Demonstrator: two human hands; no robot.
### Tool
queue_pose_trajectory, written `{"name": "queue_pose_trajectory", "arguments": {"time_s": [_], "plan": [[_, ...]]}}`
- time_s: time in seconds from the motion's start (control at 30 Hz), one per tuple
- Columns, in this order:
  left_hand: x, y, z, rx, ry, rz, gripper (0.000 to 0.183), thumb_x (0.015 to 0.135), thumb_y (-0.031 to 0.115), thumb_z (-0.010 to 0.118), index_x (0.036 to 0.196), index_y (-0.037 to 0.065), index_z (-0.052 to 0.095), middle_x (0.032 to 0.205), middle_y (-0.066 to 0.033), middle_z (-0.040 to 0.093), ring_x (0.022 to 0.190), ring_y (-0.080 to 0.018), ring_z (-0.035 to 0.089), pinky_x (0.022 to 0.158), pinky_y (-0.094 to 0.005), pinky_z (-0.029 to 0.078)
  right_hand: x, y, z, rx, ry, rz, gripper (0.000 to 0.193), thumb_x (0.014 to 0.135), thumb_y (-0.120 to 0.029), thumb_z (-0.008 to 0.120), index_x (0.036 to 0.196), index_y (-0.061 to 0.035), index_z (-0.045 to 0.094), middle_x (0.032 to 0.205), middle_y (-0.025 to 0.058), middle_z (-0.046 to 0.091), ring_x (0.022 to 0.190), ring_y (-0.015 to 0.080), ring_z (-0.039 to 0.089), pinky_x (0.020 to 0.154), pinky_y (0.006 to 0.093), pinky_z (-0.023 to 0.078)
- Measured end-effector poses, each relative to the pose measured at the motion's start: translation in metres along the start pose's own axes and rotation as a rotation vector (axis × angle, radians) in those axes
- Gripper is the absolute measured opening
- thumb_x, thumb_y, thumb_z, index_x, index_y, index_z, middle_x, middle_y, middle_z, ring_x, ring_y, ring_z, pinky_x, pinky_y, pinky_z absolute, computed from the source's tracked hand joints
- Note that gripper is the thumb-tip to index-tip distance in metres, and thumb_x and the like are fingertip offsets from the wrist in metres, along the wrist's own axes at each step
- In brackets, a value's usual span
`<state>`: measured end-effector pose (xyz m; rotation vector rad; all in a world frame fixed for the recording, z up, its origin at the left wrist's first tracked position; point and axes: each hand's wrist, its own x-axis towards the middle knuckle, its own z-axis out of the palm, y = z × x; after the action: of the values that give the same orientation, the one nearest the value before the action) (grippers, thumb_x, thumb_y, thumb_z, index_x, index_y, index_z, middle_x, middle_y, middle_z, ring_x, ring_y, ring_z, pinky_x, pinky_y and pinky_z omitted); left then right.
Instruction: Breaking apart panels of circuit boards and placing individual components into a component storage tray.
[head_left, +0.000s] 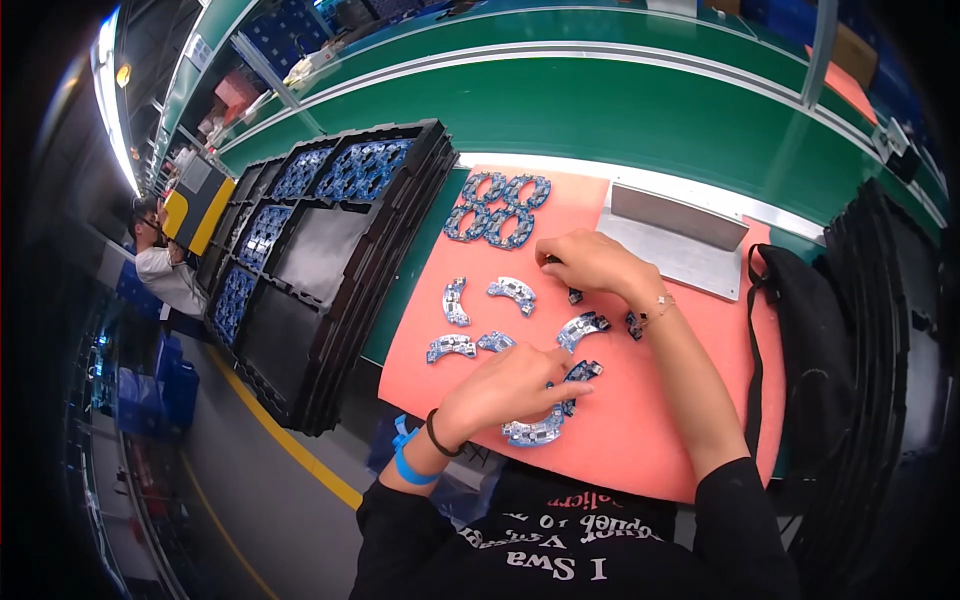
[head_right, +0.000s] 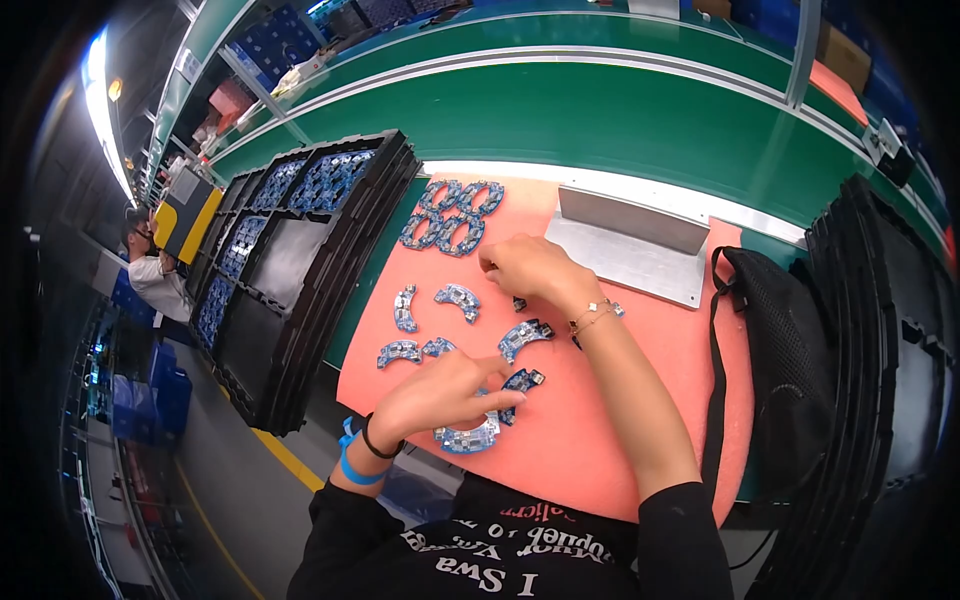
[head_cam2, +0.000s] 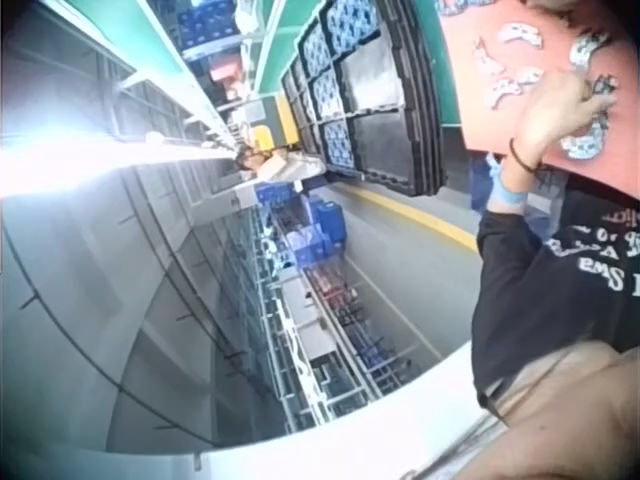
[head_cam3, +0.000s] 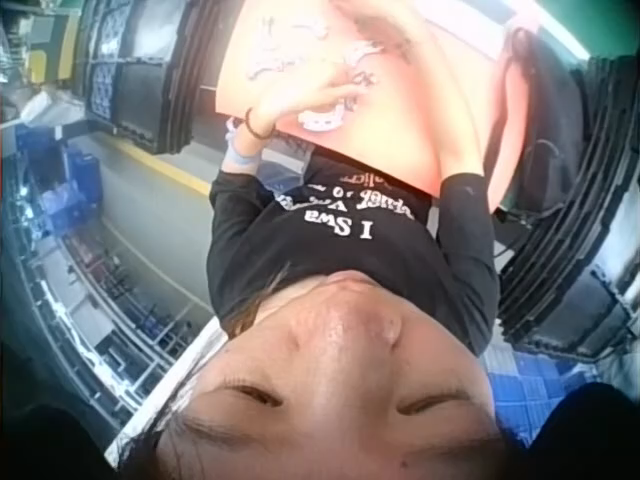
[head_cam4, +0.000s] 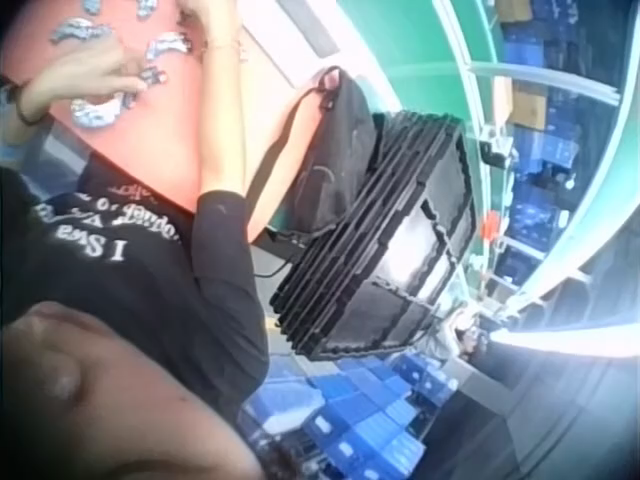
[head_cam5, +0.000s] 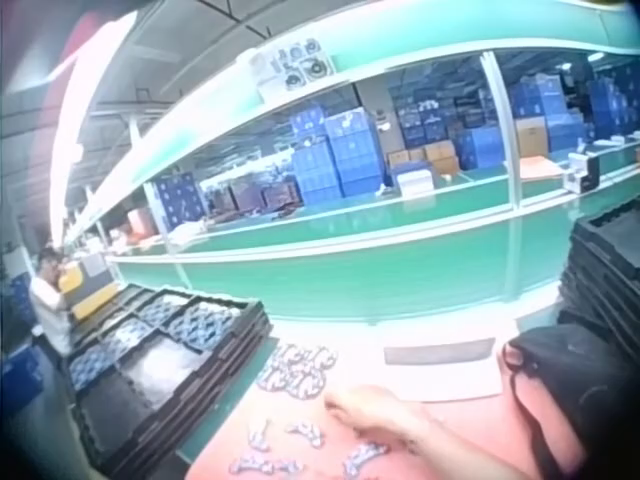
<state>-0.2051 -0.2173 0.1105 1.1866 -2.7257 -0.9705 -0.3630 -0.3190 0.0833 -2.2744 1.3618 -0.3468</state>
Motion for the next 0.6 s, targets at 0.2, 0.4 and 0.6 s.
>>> {"name": "queue_pose_trajectory", "arguments": {"time_s": [0.2,0.4,0.6], "plan": [[0.001,-0.024,-0.014,-0.299,0.638,-0.035,0.023,0.087,0.023,0.047,0.099,0.006,0.055,0.05,-0.0084,0.048,0.041,-0.0162,0.048,0.042,-0.0299,0.038,-0.017,-0.022,-0.018,-0.155,0.288,-0.004,0.03,0.083,-0.035,0.047,0.088,-0.0083,0.059,0.077,0.0117,0.059,0.071,0.027,0.059,0.063,0.0391,0.046],[0.034,-0.02,-0.036,-0.829,1.277,0.055,0.02,0.093,0.022,0.036,0.103,0.006,0.044,0.058,0.0022,0.042,0.044,-0.0013,0.036,0.037,-0.0174,0.025,-0.012,-0.075,-0.016,0.84,0.254,-0.09,0.054,0.088,-0.047,0.039,0.066,-0.0001,0.055,0.054,0.0041,0.051,0.049,0.0106,0.052,0.047,0.0244,0.042],[0.027,-0.013,-0.045,-1.174,1.204,0.103,0.022,0.094,0.024,0.032,0.097,0.006,0.044,0.047,0.0034,0.034,0.036,-0.0034,0.032,0.034,-0.0173,0.023,-0.019,-0.088,-0.022,1.076,0.201,-0.231,0.052,0.09,-0.044,0.039,0.057,-0.0042,0.051,0.05,0.0002,0.051,0.036,0.0036,0.041,0.031,0.0174,0.03]]}}
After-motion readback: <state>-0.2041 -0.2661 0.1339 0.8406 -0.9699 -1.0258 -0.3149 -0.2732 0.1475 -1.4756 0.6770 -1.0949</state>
